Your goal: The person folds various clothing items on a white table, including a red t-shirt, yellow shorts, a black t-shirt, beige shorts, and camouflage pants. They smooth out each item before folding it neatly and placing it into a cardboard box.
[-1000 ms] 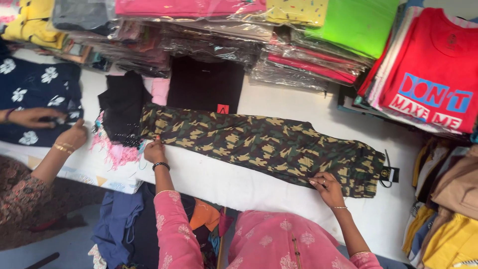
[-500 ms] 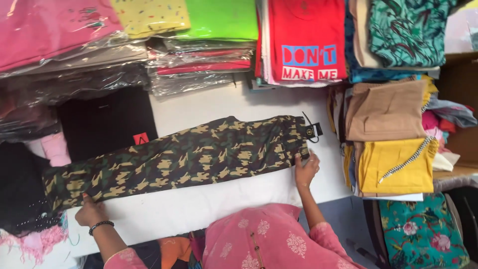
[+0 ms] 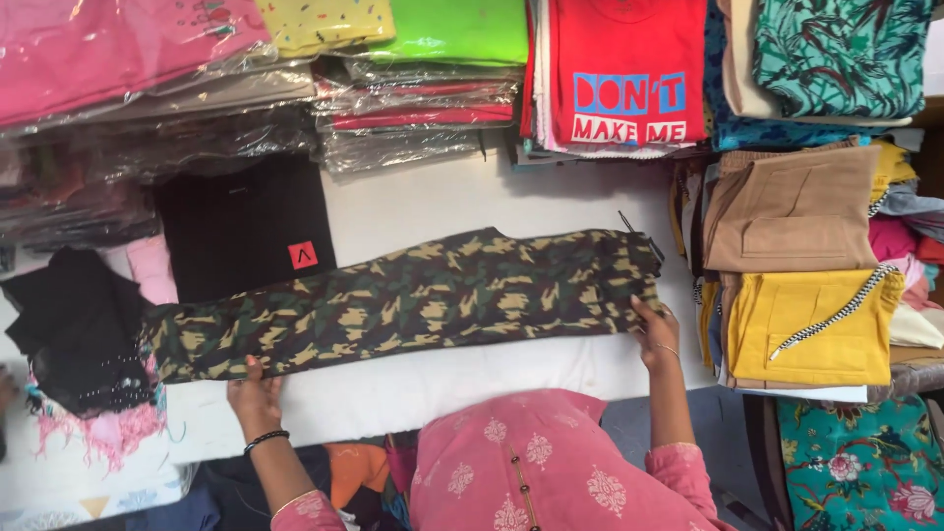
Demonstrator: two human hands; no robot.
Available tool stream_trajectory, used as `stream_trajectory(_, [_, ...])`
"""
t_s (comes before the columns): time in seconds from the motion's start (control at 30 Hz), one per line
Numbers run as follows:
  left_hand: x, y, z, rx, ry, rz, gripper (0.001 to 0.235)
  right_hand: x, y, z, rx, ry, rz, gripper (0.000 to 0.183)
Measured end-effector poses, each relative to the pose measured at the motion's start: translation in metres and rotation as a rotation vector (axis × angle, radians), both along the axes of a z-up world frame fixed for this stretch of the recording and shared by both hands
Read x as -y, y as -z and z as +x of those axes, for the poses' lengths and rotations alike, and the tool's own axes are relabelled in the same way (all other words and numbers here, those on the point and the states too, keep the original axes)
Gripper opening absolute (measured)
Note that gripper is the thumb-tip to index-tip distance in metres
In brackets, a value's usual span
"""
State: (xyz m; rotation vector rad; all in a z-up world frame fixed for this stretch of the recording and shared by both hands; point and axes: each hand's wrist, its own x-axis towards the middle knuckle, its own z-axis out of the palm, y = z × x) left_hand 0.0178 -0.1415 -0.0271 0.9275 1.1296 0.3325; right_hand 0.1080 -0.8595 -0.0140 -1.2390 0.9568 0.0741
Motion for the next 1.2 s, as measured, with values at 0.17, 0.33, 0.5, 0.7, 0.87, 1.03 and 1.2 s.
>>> stream_trajectory(0.17, [0.013,0.071,-0.033,-0.158,0.005,0.106,0.053,0.037,0.073,-0.048,-0.044,0.107,-0.065,0.045])
stream_trajectory(0.33, [0.103,0.052,0.006,-0.527,0.078,1.823,0.069,-0.028,0.058,-0.032,-0.007,-0.139,-1.639,0.074])
stream_trajectory(0.5, [0.199,0.019,0.072,-0.332,1.049,1.812,0.054,-0.113,0.028,0.012,0.289,-0.732,-1.505,0.060])
stream_trajectory(0.7, [0.089,-0.012,0.087,-0.473,0.980,1.749,0.059,-0.059,0.051,0.005,0.261,-0.861,-1.455,0.062])
stream_trajectory(0.87, [-0.062,-0.005,0.047,-0.704,0.459,1.582,0.066,-0.061,0.043,0.001,0.347,-0.876,-1.444,0.057])
stream_trajectory(1.03, [-0.137,0.011,0.029,-0.764,0.510,1.311,0.057,-0.064,0.040,-0.002,0.337,-0.808,-1.468,0.048])
stream_trajectory(1.2, [-0.123,-0.013,0.051,-0.854,0.419,1.172,0.039,-0.065,0.054,-0.005,0.327,-0.805,-1.472,0.044])
